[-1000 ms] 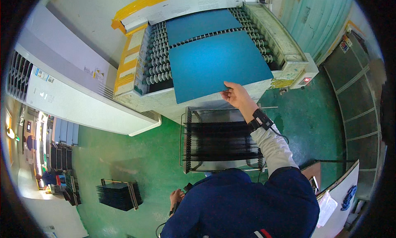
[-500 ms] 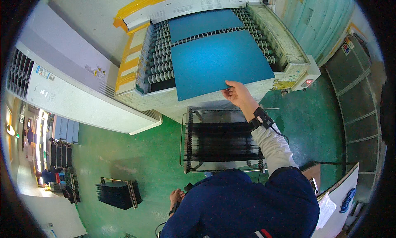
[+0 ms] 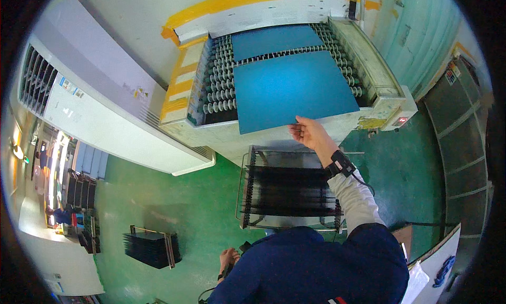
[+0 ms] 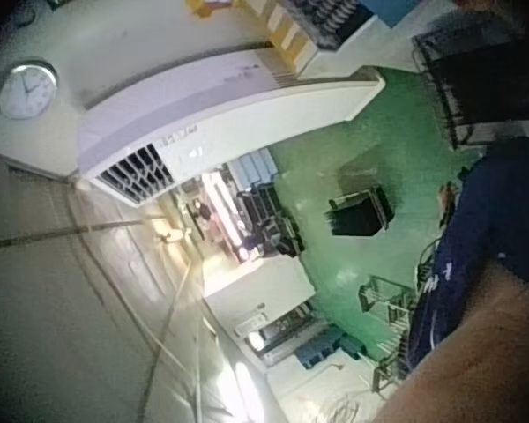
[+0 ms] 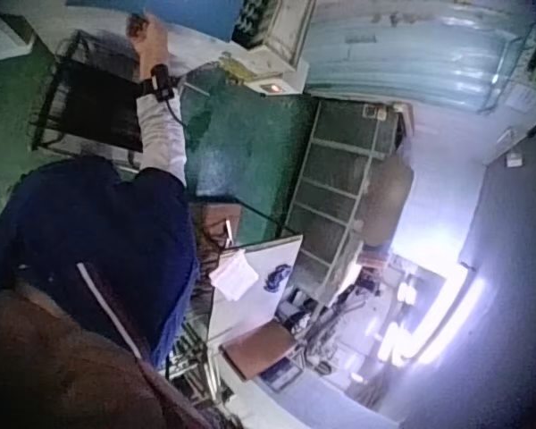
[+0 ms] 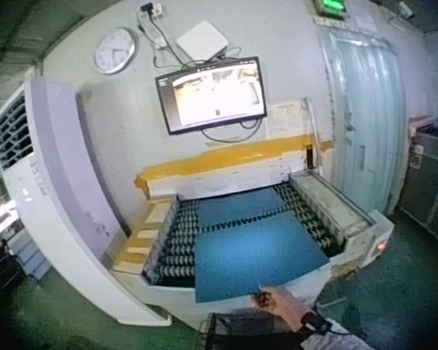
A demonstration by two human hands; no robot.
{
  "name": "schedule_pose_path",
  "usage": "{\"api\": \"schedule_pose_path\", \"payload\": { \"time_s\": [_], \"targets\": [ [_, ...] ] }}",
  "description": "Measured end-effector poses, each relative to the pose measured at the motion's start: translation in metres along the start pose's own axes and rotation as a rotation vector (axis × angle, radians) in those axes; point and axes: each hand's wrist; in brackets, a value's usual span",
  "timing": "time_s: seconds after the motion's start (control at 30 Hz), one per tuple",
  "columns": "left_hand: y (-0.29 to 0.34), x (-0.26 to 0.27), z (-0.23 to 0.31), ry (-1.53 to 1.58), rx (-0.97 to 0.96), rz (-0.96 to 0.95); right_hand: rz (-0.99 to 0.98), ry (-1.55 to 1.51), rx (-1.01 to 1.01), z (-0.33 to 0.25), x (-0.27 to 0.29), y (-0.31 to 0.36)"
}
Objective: Organizing and stacking industrial metal or polymer plate sheets into a slotted sorting rack frame from a machinery processing unit.
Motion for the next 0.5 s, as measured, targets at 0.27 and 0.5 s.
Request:
{"api": "schedule_pose_path", "payload": {
  "time_s": [0.27, 0.5],
  "targets": [
    [-0.013, 0.012, -0.018, -0.115, -0.105, -0.046, 0.003, 0.004, 0.017, -0.004, -0.002, -0.007],
    [0.017, -0.003, 0.001, 0.124, 0.073, 0.032, -0.029, -0.006, -0.001, -0.003, 0.000, -0.009]
  ]
}}
Point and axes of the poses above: each hand's wrist, its own y-axis away from the middle knuckle, its own x-axis out of the back of the hand, z = x × y, and after that the axes turned 6 degrees about z, right-handed
